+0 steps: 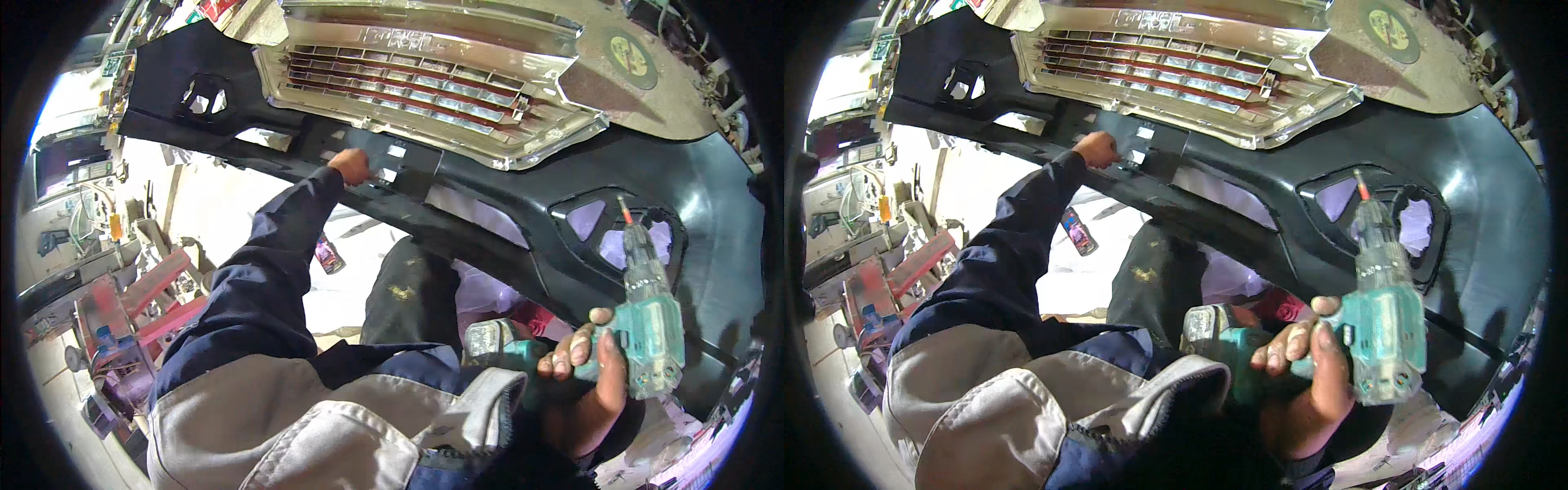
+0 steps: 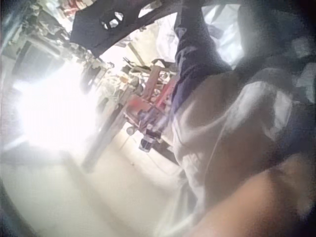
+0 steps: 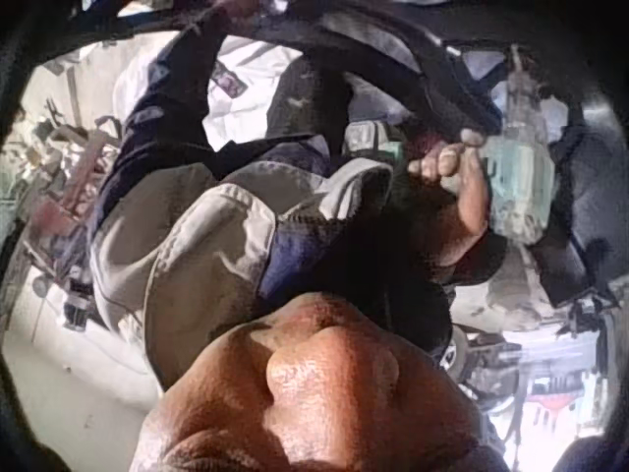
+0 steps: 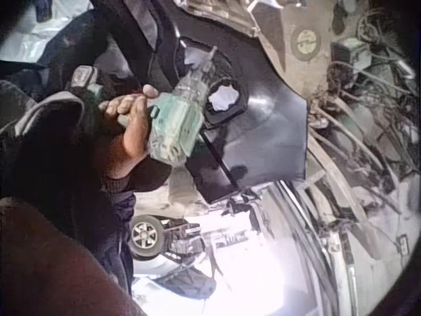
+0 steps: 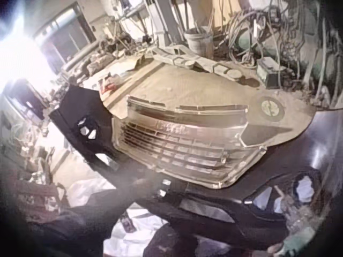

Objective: The person attaches a chrome grille to a black car bumper using a cordless drill and screws. They align the grille, drive in several screws, and then lift the assembled bumper to inspect it.

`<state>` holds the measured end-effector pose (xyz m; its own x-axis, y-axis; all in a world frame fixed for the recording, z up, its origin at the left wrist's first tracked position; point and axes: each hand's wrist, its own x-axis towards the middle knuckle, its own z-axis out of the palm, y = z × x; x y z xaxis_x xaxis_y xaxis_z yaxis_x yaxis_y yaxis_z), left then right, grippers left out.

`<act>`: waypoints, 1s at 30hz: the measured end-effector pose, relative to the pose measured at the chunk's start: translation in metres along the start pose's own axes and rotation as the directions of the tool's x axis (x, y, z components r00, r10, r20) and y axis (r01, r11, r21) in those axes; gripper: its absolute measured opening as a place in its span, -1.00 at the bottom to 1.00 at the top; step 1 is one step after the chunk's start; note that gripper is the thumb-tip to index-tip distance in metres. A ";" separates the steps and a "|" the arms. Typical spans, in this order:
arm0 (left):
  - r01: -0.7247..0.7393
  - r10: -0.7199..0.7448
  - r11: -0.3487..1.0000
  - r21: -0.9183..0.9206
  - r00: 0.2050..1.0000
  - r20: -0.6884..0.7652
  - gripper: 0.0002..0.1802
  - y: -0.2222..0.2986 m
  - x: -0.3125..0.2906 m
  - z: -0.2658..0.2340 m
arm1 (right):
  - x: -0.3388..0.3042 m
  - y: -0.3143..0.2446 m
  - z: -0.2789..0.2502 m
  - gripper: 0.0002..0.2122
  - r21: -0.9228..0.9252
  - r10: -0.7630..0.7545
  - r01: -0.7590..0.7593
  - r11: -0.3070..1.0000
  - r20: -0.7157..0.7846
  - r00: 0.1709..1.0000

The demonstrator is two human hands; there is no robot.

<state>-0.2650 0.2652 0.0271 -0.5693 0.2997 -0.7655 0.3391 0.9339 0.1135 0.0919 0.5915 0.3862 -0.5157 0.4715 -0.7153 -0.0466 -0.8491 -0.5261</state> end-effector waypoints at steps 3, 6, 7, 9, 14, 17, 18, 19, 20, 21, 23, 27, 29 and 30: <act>-0.017 0.018 0.998 0.057 1.000 -0.004 -0.59 -0.003 0.023 0.036 | 0.002 0.001 -0.005 -0.75 -0.110 0.083 -0.073 0.991 0.084 0.993; -0.036 0.034 0.998 0.048 0.998 0.044 -0.65 -0.007 0.044 0.053 | 0.001 0.007 -0.010 -0.76 -0.104 0.015 -0.006 0.995 0.091 0.996; -0.027 0.022 0.999 0.047 0.994 0.105 -0.72 -0.010 0.050 0.055 | 0.000 0.009 -0.011 -0.75 -0.137 0.024 -0.010 0.990 0.099 0.995; -0.064 0.062 0.998 0.003 0.978 0.200 -0.82 -0.013 0.056 0.058 | -0.004 0.012 -0.012 -0.77 -0.253 -0.052 0.057 0.966 0.029 0.998; -0.173 0.156 0.971 0.164 0.981 0.114 -0.75 -0.008 0.041 0.042 | -0.006 0.015 -0.009 -0.77 -0.266 -0.031 0.040 0.963 0.040 0.999; -0.236 0.195 0.918 -0.318 0.969 -0.154 -0.78 0.024 0.000 0.011 | -0.003 0.018 -0.007 -0.75 -0.301 -0.040 0.051 0.952 0.043 0.998; -0.224 0.164 0.784 -0.579 0.974 -0.155 -0.80 0.040 -0.019 -0.005 | -0.003 0.019 -0.007 -0.76 -0.329 -0.032 0.043 0.943 0.041 0.999; -0.327 0.270 0.659 -0.678 0.943 -0.193 -0.81 0.059 -0.040 -0.019 | -0.003 0.022 -0.006 -0.77 -0.362 -0.033 0.056 0.931 0.068 0.997; -0.364 0.334 0.498 -0.787 0.918 -0.214 -0.81 0.080 -0.062 -0.032 | -0.002 0.026 -0.005 -0.75 -0.428 -0.047 0.093 0.899 0.118 0.992; -0.377 0.369 0.387 -0.841 0.900 -0.234 -0.82 0.103 -0.084 -0.042 | -0.002 0.030 -0.004 -0.74 -0.490 -0.054 0.126 0.863 0.157 0.986; -0.388 0.504 0.048 -0.920 0.805 -0.313 -0.86 0.145 -0.126 -0.056 | -0.003 0.038 -0.003 -0.76 -0.576 -0.067 0.147 0.804 0.159 0.985; -0.169 0.534 -0.506 -0.846 0.709 -0.460 -0.95 0.220 -0.176 -0.061 | -0.006 0.048 -0.006 -0.73 -0.659 -0.045 0.224 0.718 0.277 0.960; -0.144 0.501 -0.601 -0.786 0.698 -0.511 -0.93 0.243 -0.190 -0.055 | -0.009 0.048 -0.013 -0.74 -0.715 -0.025 0.280 0.641 0.345 0.938; -0.139 0.483 -0.633 -0.761 0.697 -0.529 -0.93 0.250 -0.195 -0.053 | -0.010 0.049 -0.016 -0.73 -0.705 -0.024 0.300 0.642 0.372 0.928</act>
<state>-0.1085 0.4509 0.2380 -0.6297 0.7634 -0.1437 -0.7057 -0.4848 0.5168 0.1086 0.5489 0.3605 -0.7958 0.3695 -0.4798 0.4188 -0.2363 -0.8768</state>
